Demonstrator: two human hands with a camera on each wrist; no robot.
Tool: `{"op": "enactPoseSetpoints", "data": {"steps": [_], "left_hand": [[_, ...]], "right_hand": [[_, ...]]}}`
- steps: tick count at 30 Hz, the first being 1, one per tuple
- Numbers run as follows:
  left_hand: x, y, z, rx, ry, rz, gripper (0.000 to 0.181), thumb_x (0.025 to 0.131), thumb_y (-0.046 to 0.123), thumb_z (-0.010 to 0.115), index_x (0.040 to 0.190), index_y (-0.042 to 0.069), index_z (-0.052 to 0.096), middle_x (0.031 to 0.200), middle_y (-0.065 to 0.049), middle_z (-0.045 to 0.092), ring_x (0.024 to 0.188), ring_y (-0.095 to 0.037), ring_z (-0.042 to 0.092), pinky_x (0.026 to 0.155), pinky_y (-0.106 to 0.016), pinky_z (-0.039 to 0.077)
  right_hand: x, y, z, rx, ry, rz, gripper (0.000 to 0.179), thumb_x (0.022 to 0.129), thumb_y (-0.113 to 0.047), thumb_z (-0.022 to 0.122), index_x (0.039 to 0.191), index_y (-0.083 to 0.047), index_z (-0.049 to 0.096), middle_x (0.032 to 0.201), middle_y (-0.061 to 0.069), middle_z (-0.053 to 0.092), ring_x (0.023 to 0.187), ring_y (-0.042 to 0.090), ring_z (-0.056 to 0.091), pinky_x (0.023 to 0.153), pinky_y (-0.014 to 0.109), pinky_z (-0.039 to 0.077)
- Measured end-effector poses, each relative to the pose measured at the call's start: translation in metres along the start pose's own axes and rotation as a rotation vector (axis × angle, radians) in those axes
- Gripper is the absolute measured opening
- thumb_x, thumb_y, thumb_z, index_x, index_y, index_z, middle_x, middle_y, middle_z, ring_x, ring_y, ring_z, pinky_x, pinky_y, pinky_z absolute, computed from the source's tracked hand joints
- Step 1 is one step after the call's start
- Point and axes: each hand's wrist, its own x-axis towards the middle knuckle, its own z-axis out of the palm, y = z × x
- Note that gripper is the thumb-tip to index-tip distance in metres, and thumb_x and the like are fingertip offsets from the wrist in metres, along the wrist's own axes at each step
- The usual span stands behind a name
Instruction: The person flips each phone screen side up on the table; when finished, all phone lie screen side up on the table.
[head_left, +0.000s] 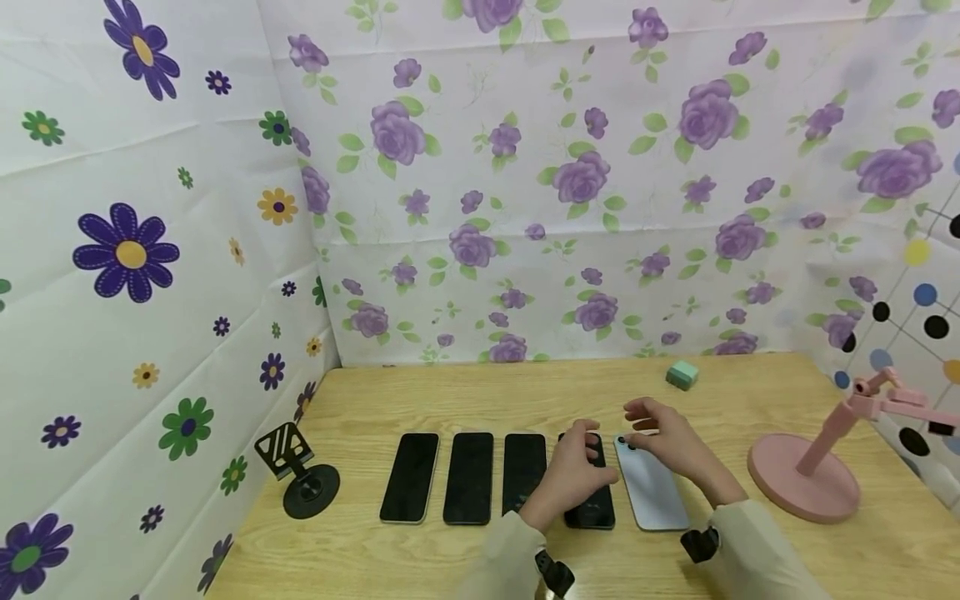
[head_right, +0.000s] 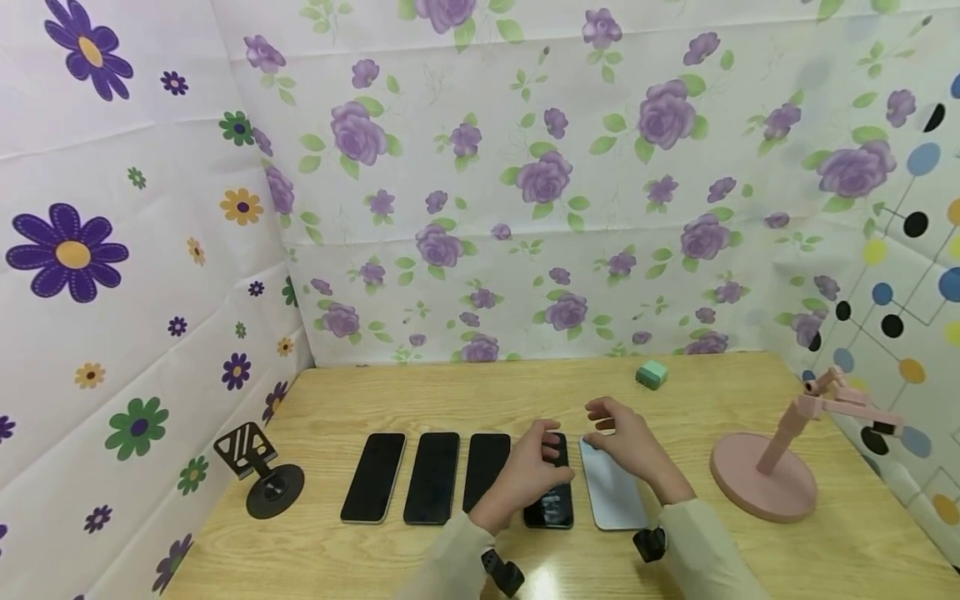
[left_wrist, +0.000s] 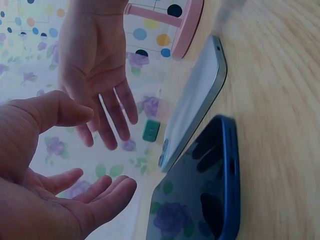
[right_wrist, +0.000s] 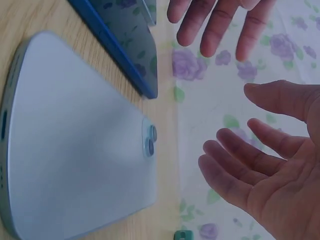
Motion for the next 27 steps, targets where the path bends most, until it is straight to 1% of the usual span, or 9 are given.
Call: {"op": "enactPoseSetpoints", "data": {"steps": [4,7,11,15,19,21,24,27], "left_hand": [[0.003,0.005,0.009,-0.001,-0.008,-0.024,0.067,0.078,0.006,0.082,0.138,0.016,0.053,0.121,-0.004,0.057,0.106,-0.023,0.058,0.078,-0.033,0.051],[0.004,0.008,0.017,0.034,-0.029,-0.020,0.068,0.078,0.006,0.082,0.139,0.015,0.052,0.121,-0.005,0.057,0.107,-0.023,0.057,0.077,-0.032,0.050],[0.004,0.009,0.026,0.126,-0.087,-0.010,0.071,0.078,0.008,0.083,0.141,0.014,0.050,0.122,-0.004,0.055,0.107,-0.017,0.056,0.077,-0.029,0.050],[0.006,0.009,0.036,0.205,-0.141,-0.013,0.070,0.078,0.011,0.085,0.138,0.017,0.051,0.126,-0.004,0.053,0.106,-0.010,0.053,0.080,-0.028,0.050],[0.008,0.011,0.046,0.244,-0.185,-0.028,0.070,0.078,0.013,0.087,0.138,0.018,0.051,0.134,-0.007,0.049,0.111,-0.011,0.053,0.084,-0.030,0.050],[0.008,0.011,0.050,0.278,-0.207,-0.038,0.071,0.079,0.014,0.087,0.139,0.018,0.050,0.135,-0.008,0.047,0.112,-0.012,0.054,0.083,-0.030,0.050],[0.008,0.012,0.057,0.345,-0.217,-0.045,0.073,0.078,0.015,0.089,0.139,0.018,0.050,0.132,-0.008,0.046,0.113,-0.013,0.052,0.082,-0.031,0.051],[0.008,0.010,0.063,0.410,-0.209,-0.056,0.074,0.076,0.015,0.090,0.138,0.020,0.051,0.130,-0.006,0.045,0.117,-0.015,0.050,0.081,-0.031,0.051]], "right_hand": [[0.001,0.006,-0.003,-0.007,-0.002,0.003,0.048,0.096,-0.006,0.066,0.138,0.008,0.049,0.131,0.031,0.056,0.115,0.047,0.058,0.088,0.051,0.053],[0.003,0.011,-0.004,-0.016,0.002,0.008,0.047,0.095,-0.004,0.067,0.136,0.010,0.049,0.129,0.032,0.056,0.113,0.047,0.059,0.089,0.053,0.052],[0.003,0.019,-0.005,-0.036,0.007,0.011,0.047,0.093,-0.003,0.068,0.133,0.013,0.050,0.125,0.033,0.058,0.110,0.048,0.059,0.089,0.055,0.051],[0.002,0.027,-0.010,-0.049,-0.008,0.033,0.050,0.091,-0.005,0.070,0.133,0.013,0.049,0.125,0.034,0.057,0.111,0.050,0.058,0.089,0.057,0.050],[0.003,0.035,-0.014,-0.071,-0.029,0.075,0.050,0.091,-0.005,0.069,0.134,0.013,0.049,0.126,0.035,0.056,0.115,0.052,0.055,0.091,0.058,0.048],[0.004,0.037,-0.016,-0.076,-0.039,0.088,0.048,0.092,-0.004,0.068,0.133,0.013,0.050,0.126,0.036,0.056,0.116,0.052,0.054,0.091,0.059,0.048],[0.005,0.038,-0.018,-0.078,-0.065,0.096,0.043,0.094,-0.003,0.064,0.131,0.014,0.050,0.126,0.037,0.055,0.116,0.053,0.054,0.089,0.058,0.049],[0.006,0.040,-0.018,-0.072,-0.087,0.104,0.040,0.097,-0.002,0.061,0.131,0.014,0.050,0.125,0.037,0.055,0.116,0.053,0.053,0.088,0.056,0.050]]}}
